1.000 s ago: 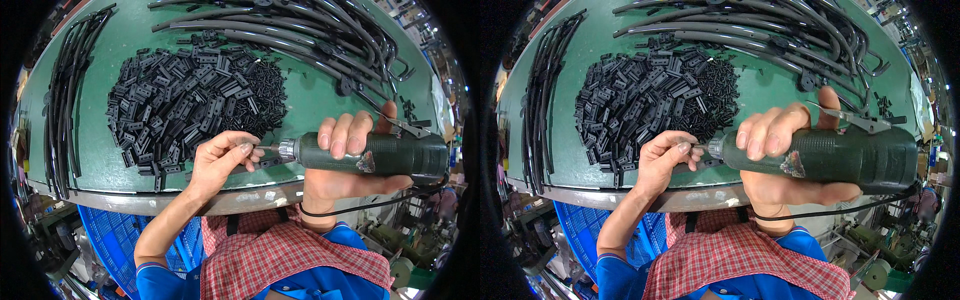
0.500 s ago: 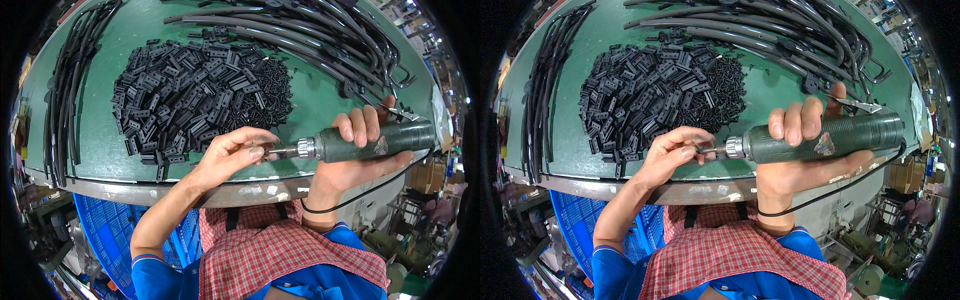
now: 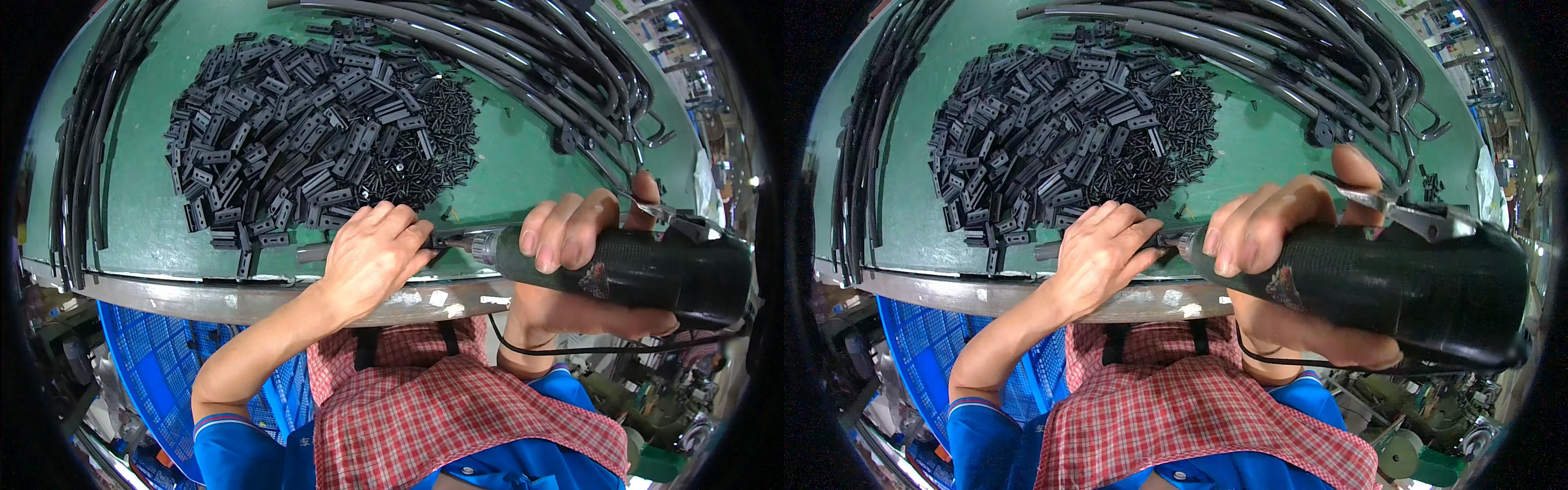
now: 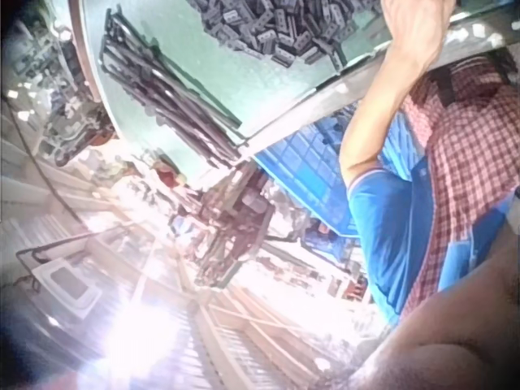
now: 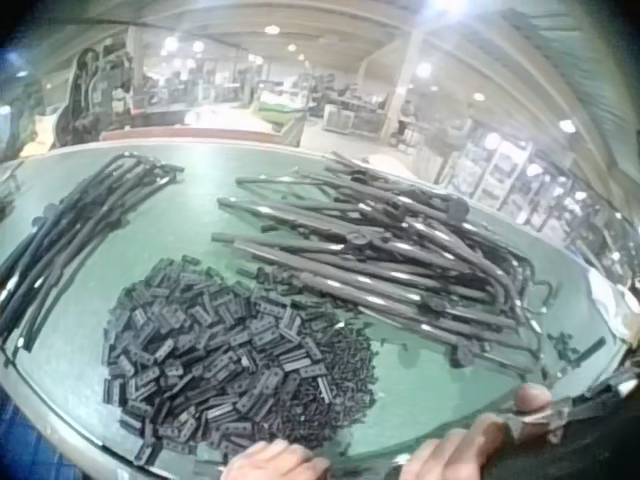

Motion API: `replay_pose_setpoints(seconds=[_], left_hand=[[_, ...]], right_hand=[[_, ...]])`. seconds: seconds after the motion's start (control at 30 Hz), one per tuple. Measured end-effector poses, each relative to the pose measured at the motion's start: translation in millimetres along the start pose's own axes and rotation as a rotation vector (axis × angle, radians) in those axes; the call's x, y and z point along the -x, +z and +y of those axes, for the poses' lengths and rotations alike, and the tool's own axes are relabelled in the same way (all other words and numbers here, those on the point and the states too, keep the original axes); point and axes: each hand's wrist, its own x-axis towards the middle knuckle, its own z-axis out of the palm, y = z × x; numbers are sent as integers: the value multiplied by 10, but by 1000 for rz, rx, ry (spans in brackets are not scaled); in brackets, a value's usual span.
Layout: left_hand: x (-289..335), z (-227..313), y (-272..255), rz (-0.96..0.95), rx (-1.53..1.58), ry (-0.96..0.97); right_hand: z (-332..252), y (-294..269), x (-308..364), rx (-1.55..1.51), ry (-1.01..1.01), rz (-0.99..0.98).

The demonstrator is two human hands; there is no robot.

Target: The person repeatedly picks up a curved metal wiper blade and a small black plastic clip, then uses a power drill to fasten the clip onto the blade. The completed assemblies are placed into a blue basket below the workbench.

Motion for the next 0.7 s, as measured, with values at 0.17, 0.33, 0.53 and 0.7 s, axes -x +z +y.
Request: replay_pose_setpoints(seconds=[0.17,0.33,0.53,0.7], left_hand=[[0,0,-16,-7,48,-24],[28,-21,-5,-16,53,-30],[12,-26,-6,-11,57,9],[19,26,-29,35,-16,40]], right_hand=[[59,-2,-23,50,28,-130],[158,-25,-106,15,133,-333],[334,-55,-217,-116,272,-456],[108,-288,-197,-460,271,-78]])
